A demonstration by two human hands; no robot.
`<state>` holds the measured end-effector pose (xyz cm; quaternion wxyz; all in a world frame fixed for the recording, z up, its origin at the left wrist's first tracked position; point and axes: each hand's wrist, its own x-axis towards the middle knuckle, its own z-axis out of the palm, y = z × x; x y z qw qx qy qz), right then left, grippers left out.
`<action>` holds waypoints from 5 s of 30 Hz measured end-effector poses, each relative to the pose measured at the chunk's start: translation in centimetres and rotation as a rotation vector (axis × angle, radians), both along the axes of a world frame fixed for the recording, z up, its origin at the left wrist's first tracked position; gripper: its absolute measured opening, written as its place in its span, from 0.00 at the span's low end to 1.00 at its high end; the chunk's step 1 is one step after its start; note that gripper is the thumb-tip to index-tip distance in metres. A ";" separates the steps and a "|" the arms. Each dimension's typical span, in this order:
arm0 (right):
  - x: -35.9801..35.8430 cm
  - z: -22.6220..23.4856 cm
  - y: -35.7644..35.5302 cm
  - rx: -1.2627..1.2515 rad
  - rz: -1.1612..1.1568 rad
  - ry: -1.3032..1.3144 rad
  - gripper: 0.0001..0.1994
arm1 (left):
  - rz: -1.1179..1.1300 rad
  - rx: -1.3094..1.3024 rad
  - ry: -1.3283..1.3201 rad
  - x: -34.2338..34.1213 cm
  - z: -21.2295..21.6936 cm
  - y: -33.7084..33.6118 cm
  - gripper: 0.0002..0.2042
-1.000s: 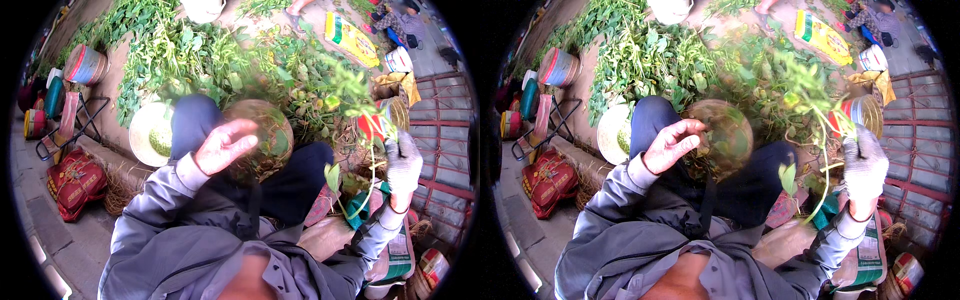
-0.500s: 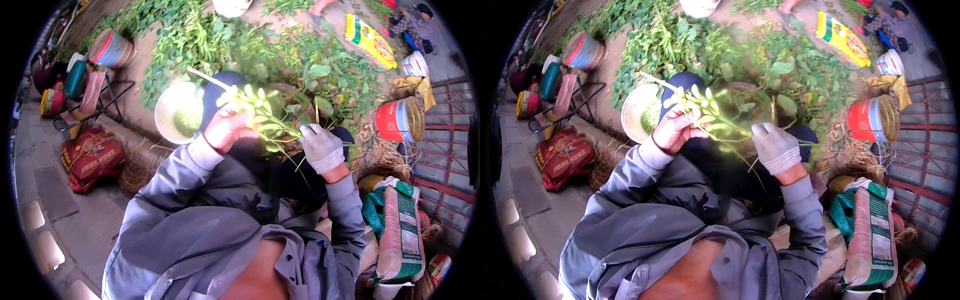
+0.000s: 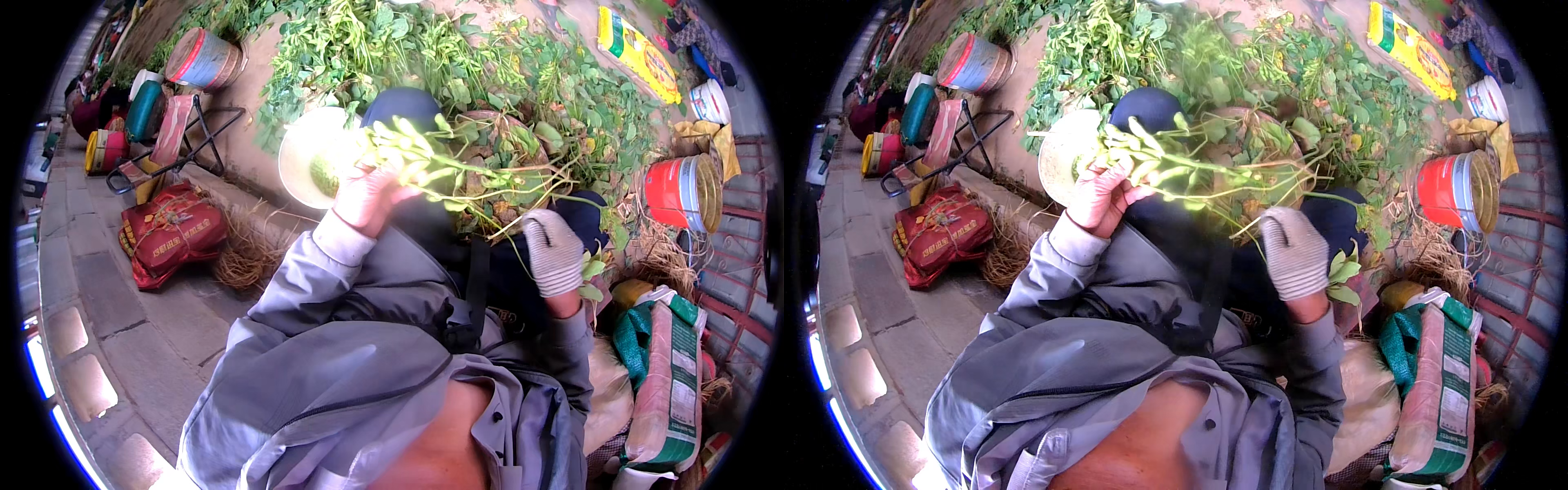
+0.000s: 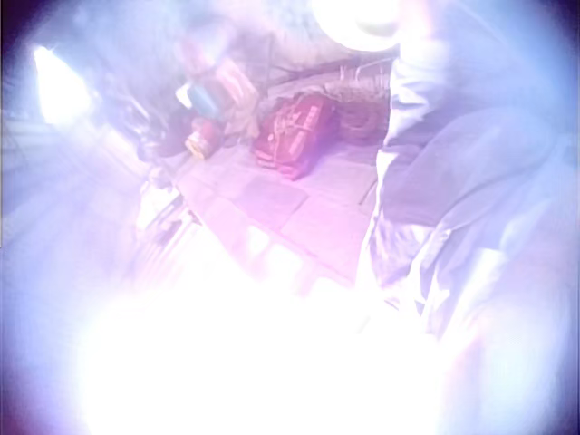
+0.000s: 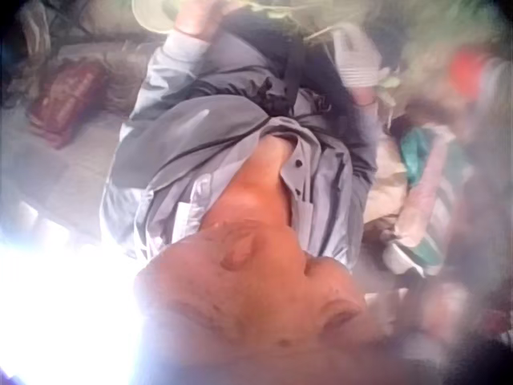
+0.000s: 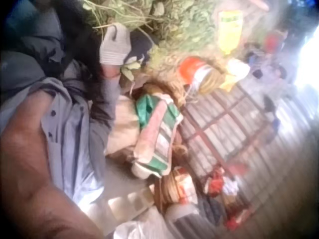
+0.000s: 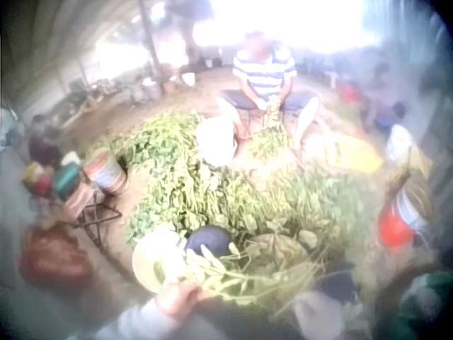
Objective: The person sits on the ground and shells peas from their pods by hand, placing the shelled peas into a white bowl. The person handles pea pods and stems, occasionally dropping the stems onto a pile on the ground.
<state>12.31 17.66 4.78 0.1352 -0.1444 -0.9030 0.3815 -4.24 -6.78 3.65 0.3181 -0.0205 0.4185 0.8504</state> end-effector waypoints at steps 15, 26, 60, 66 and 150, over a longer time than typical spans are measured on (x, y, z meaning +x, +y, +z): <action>-5.0 -5.0 -5.8 -1.014 0.018 -0.139 0.23 | -0.018 0.008 -0.093 -0.7 -0.2 -0.7 0.17; -5.5 -2.5 -6.8 -0.780 0.211 -0.364 0.10 | -0.093 -0.180 -0.033 -2.6 0.3 -4.0 0.13; -2.0 -1.7 -5.9 -0.217 0.236 -0.172 0.13 | -0.493 -0.193 0.046 4.4 -0.4 3.9 0.10; 0.7 -4.0 -6.6 -0.672 0.267 -0.278 0.18 | -0.506 -0.178 -0.093 4.1 -0.2 3.8 0.09; -1.8 -1.7 -7.2 0.135 0.179 0.107 0.05 | -0.508 -0.236 -0.160 4.2 -0.5 3.5 0.10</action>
